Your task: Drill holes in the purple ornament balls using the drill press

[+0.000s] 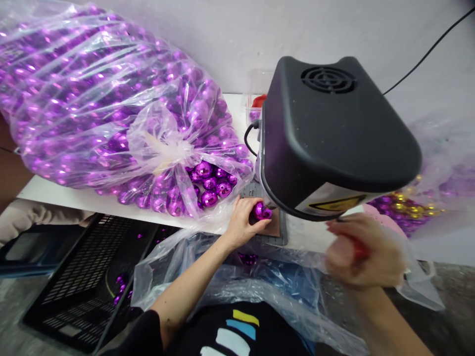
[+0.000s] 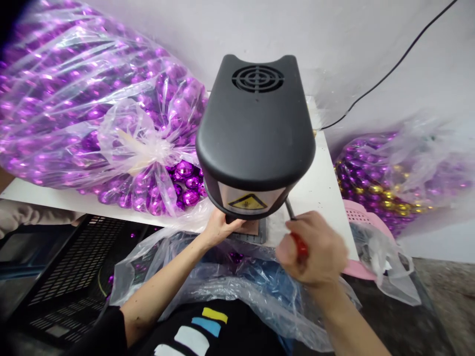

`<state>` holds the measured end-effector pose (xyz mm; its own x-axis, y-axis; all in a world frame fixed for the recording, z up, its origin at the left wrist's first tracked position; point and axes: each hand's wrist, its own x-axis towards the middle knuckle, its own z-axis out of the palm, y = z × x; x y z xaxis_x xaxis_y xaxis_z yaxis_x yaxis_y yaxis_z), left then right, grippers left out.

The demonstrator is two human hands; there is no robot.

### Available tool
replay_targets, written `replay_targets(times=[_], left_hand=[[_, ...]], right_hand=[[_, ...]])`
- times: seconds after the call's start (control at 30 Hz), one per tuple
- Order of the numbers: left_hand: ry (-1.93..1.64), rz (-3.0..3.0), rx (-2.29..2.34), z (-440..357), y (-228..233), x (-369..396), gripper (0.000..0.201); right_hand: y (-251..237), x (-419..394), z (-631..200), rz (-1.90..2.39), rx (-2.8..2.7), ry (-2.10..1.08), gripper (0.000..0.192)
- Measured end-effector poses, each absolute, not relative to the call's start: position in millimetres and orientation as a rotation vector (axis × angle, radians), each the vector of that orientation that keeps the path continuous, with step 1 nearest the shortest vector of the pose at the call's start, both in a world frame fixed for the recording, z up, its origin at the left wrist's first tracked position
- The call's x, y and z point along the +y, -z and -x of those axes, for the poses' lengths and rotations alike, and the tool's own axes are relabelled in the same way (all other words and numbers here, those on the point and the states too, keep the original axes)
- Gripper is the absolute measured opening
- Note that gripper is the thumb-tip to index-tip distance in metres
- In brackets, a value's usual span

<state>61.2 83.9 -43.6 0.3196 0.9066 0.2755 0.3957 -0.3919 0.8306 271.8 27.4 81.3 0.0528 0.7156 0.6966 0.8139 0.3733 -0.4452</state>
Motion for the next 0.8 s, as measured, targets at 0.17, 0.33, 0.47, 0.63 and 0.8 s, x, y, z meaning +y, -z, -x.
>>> replay_targets(times=[0.17, 0.33, 0.47, 0.63, 0.8], left_hand=[[-1.079, -1.933, 1.130, -60, 35, 81, 0.042], [-0.912, -1.973, 0.897, -28, 13, 40, 0.052], [-0.579, -2.106, 0.893, 2, 4, 0, 0.072], [-0.767, -2.170, 1.012, 16, 2, 26, 0.061], [-0.872, -2.427, 1.476, 19, 4, 118, 0.037]], right_hand=[[-152, 69, -268, 1.451, -1.486, 0.196, 0.032], [-162, 103, -269, 1.396, -1.439, 0.019, 0.031], [-156, 104, -272, 1.404, -1.432, 0.049, 0.029], [-157, 104, -270, 1.395, -1.402, 0.045, 0.024], [-158, 102, -271, 1.384, -1.401, -0.038, 0.024]])
